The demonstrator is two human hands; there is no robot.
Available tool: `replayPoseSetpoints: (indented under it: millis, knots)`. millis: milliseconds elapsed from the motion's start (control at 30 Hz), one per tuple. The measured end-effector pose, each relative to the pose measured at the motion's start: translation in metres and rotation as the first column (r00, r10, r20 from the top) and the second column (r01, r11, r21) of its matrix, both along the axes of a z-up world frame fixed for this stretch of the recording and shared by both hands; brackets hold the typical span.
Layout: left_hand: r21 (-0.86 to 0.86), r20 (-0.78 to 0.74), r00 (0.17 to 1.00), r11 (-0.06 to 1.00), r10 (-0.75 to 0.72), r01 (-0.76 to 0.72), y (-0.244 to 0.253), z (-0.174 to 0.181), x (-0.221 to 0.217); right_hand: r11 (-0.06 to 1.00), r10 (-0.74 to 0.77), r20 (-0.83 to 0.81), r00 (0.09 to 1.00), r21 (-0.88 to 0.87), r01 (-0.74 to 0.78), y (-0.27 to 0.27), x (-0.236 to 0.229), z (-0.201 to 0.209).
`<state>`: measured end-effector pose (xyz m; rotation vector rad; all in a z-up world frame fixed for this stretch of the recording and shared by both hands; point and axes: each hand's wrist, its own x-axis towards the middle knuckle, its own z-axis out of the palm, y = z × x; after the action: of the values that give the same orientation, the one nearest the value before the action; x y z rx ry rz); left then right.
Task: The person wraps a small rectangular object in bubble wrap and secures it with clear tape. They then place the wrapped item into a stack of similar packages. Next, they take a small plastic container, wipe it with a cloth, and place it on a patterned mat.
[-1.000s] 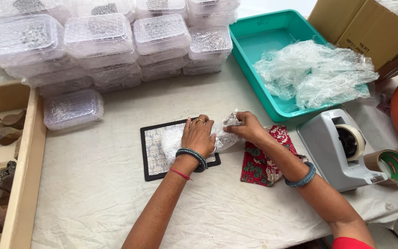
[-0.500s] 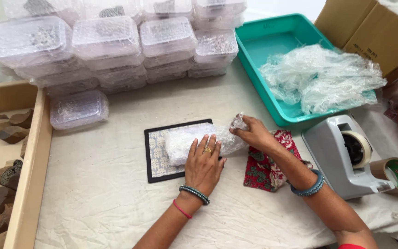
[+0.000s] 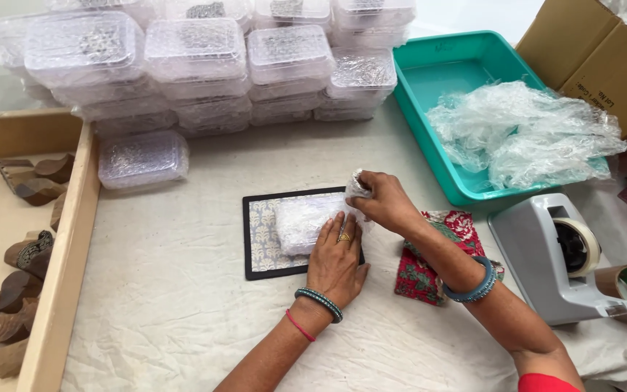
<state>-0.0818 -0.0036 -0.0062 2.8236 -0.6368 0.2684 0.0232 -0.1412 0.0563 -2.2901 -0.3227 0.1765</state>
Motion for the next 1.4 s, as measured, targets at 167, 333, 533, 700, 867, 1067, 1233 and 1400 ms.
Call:
replayPoseSetpoints:
  millis: [167, 333, 533, 700, 867, 1067, 1233, 1400]
  knots:
    - [-0.048, -0.019, 0.999, 0.999, -0.027, 0.026, 0.004, -0.001, -0.002, 1.0, -0.006, 0.053, 0.999, -0.003, 0.006, 0.003, 0.01, -0.032]
    - [-0.094, -0.001, 0.998, 0.994, -0.06, 0.059, 0.003, -0.008, -0.003, 0.99, 0.017, 0.134, 0.991, 0.134, -0.035, 0.006, 0.008, -0.039]
    - [-0.503, 0.011, 1.0, 0.864, -0.005, 0.01, 0.008, -0.038, -0.003, 0.997, -0.028, -0.259, 0.965, 0.062, 0.046, 0.008, -0.001, -0.032]
    - [-0.164, 0.257, 0.961, 0.985, 0.099, -0.058, 0.028, 0.001, -0.013, 0.868, 0.17, -0.325, 0.93, 0.496, 0.015, -0.009, 0.006, -0.048]
    - [-0.077, 0.205, 0.969, 0.989, 0.138, -0.124, 0.043, -0.018, -0.02, 0.865, 0.183, -0.257, 0.949, 0.502, -0.031, -0.028, 0.005, -0.022]
    - [-0.081, 0.151, 0.978, 0.988, 0.143, -0.132, 0.041, -0.022, -0.02, 0.997, 0.078, 0.219, 0.973, -0.025, -0.074, -0.045, -0.014, -0.04]
    - [-0.087, 0.139, 0.979, 0.987, 0.147, -0.136, 0.042, -0.025, -0.022, 0.915, 0.403, 0.417, 0.815, -0.146, -0.377, -0.018, -0.025, -0.057]
    - [-0.16, 0.088, 0.978, 0.972, 0.188, -0.172, 0.048, -0.016, -0.023, 0.842, 0.521, 0.395, 0.757, -0.381, -0.381, 0.001, -0.029, -0.055]
